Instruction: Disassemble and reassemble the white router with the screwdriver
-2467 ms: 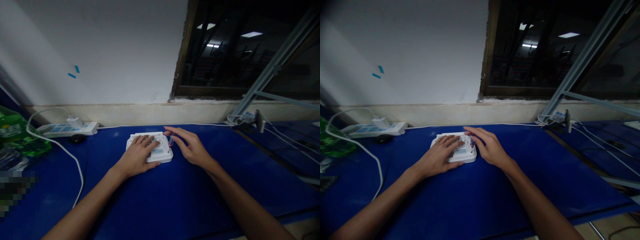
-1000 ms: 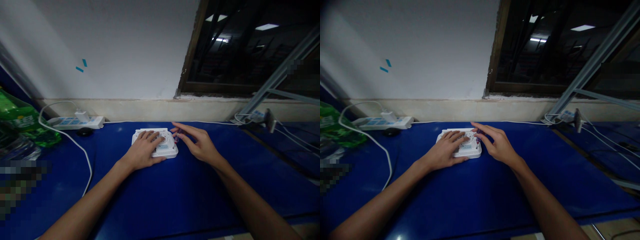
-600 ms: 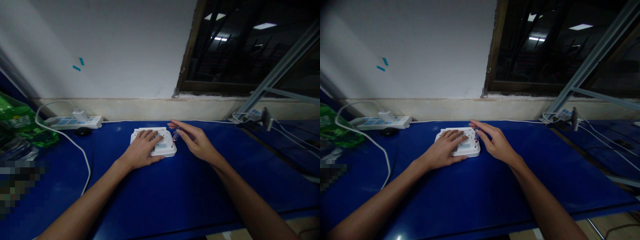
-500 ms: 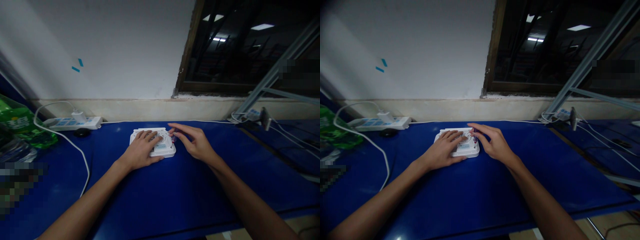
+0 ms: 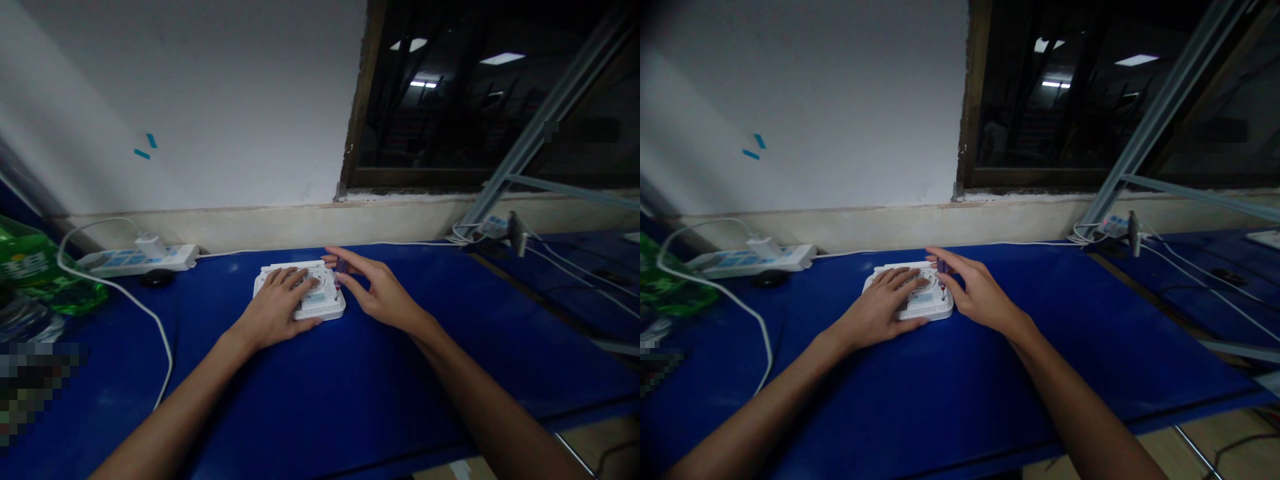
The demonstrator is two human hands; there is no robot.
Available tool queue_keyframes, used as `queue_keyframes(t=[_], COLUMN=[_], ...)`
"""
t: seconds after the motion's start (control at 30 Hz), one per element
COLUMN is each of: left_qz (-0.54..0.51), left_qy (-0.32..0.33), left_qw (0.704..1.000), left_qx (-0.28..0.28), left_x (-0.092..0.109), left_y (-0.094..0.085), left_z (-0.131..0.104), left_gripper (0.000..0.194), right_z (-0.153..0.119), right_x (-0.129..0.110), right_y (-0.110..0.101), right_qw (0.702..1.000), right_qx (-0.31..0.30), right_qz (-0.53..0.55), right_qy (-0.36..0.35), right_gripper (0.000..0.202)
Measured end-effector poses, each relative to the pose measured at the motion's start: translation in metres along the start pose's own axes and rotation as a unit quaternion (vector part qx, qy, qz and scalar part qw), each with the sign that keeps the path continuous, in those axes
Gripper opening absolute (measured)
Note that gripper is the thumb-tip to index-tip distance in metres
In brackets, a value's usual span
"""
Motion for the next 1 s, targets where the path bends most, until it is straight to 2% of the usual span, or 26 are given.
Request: queue_keyframes(t=[0.07,0.17,0.3,0.5,0.57,0.7,0.77,0.87,1.0], left_qz=[-0.001,-0.001,-0.002,-0.003,-0.005,-0.002,-0.001,0.002,0.002], left_qy=[0.0,0.0,-0.003,-0.009,-0.011,-0.008,-0.005,-0.003,-0.005], left_qw=[1.0,1.0,1.0,1.0,1.0,1.0,1.0,1.0,1.0], left_qx=[0.002,0.003,0.004,-0.01,-0.013,-0.008,-0.004,0.002,0.003], left_x=[0.0003,0.0012,0.002,0.0008,0.0,0.0005,0.0012,0.002,0.0017], left_y=[-0.0002,-0.0007,-0.0016,-0.0001,0.0005,-0.0004,-0.0013,-0.0024,-0.0021], left_z=[0.0,-0.0002,-0.0009,-0.0002,0.0004,0.0003,-0.0002,-0.0011,-0.0013], left_gripper=[0.071,0.07,0.069,0.073,0.074,0.073,0.072,0.07,0.071], right_z=[-0.0006,-0.0005,0.0009,-0.0031,-0.003,0.0001,0.0006,0.0,-0.0014], right_x=[0.0033,0.0049,-0.0009,-0.002,-0.0014,0.0014,0.0036,0.006,0.0057], right_y=[-0.0018,-0.0052,-0.0006,-0.0006,-0.0028,-0.002,-0.0023,-0.0063,-0.0041], right_qw=[1.0,1.0,0.998,0.981,0.983,0.998,0.999,1.0,0.992], right_qx=[-0.021,-0.012,0.019,0.092,0.079,-0.012,-0.034,-0.002,0.042], right_qz=[0.018,-0.007,-0.063,-0.156,-0.147,-0.045,-0.008,-0.016,-0.12], right_qy=[0.002,0.01,0.011,0.068,0.071,0.042,0.032,0.023,0.023], right_gripper=[0.045,0.04,0.037,0.037,0.039,0.048,0.048,0.036,0.025])
Point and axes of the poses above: each hand's wrist, its own z-axis towards the middle knuckle, its own y-axis out of the palm, x = y × z, the point moved 7 cm from there along z, towards the middle knuckle, and after that the axes turned 14 degrees about -x, right-handed, at the moved point
